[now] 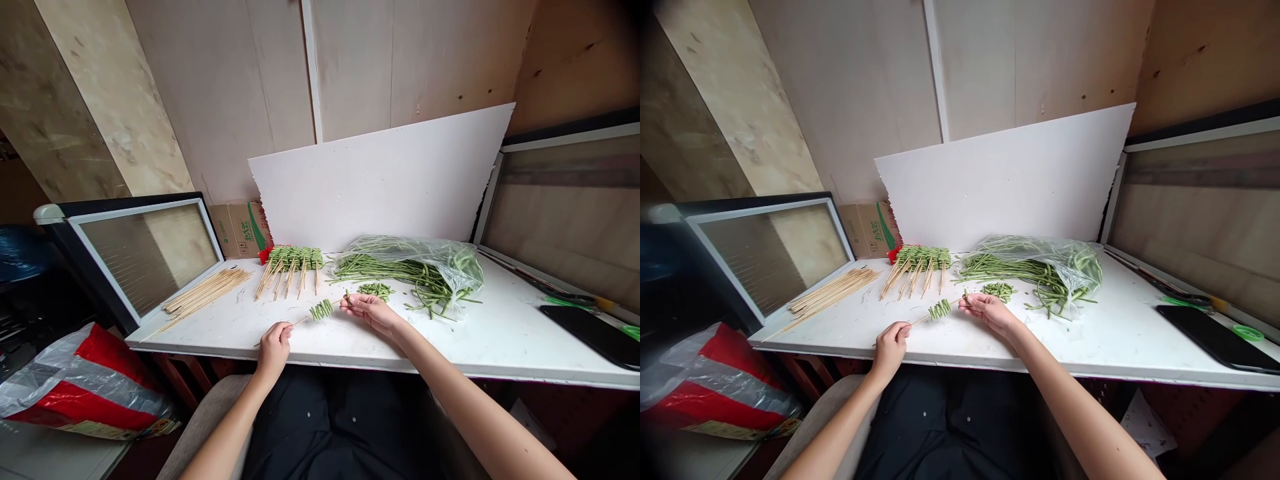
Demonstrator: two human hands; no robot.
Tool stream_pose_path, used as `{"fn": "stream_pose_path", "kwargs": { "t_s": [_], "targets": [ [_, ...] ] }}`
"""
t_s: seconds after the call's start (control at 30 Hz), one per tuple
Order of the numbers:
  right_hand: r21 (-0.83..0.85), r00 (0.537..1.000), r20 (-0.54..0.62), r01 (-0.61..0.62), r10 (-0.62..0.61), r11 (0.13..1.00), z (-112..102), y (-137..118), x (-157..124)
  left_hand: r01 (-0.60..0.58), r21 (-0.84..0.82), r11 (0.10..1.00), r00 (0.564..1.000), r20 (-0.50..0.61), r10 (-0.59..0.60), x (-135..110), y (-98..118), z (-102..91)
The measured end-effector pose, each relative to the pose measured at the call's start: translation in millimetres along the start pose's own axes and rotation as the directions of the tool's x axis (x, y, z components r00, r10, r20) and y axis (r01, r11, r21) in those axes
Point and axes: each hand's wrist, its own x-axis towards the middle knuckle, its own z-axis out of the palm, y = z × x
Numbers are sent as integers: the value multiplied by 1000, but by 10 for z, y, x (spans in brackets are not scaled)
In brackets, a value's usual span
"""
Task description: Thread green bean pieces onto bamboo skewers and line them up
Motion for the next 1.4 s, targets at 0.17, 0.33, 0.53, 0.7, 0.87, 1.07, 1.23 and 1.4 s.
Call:
{"fn": "stream_pose_path", "kwargs": {
  "t_s": [0.17, 0.33, 0.53, 0.7, 0.87, 1.07, 1.23, 1.4],
  "targets": [
    [16, 1000, -1, 8, -8, 1000, 0, -10, -7, -10, 7, 1000, 1000, 11, 9, -2, 0, -7],
    [-27, 999, -24, 23, -23, 999, 3, -12, -2, -15, 15, 1000, 1000, 3, 14, 9, 31, -22],
    [18, 999, -45, -5, 6, 1000, 9, 6, -4, -15, 7, 1000, 1000, 5, 15, 15, 50, -21],
    [19, 999, -54, -5, 6, 1000, 5, 16, -5, -13, 10, 1000, 1000, 9, 12, 6, 16, -8],
    [-26, 998, -55, 24, -25, 999, 12, -10, -12, -12, 16, 1000, 1000, 12, 12, -1, 1, -1],
    [-92, 994, -88, 49, -58, 995, -18, 13, 12, -19, 15, 1000, 1000, 12, 19, -5, -8, 4],
    [-100, 992, -104, 61, -72, 993, -65, 86, 53, -32, 2, 999, 999, 18, 32, -18, -38, 14],
    [-132, 990, -114, 70, -86, 989, -87, 155, 79, -49, 19, 999, 999, 22, 49, -16, -63, 15]
  ]
}}
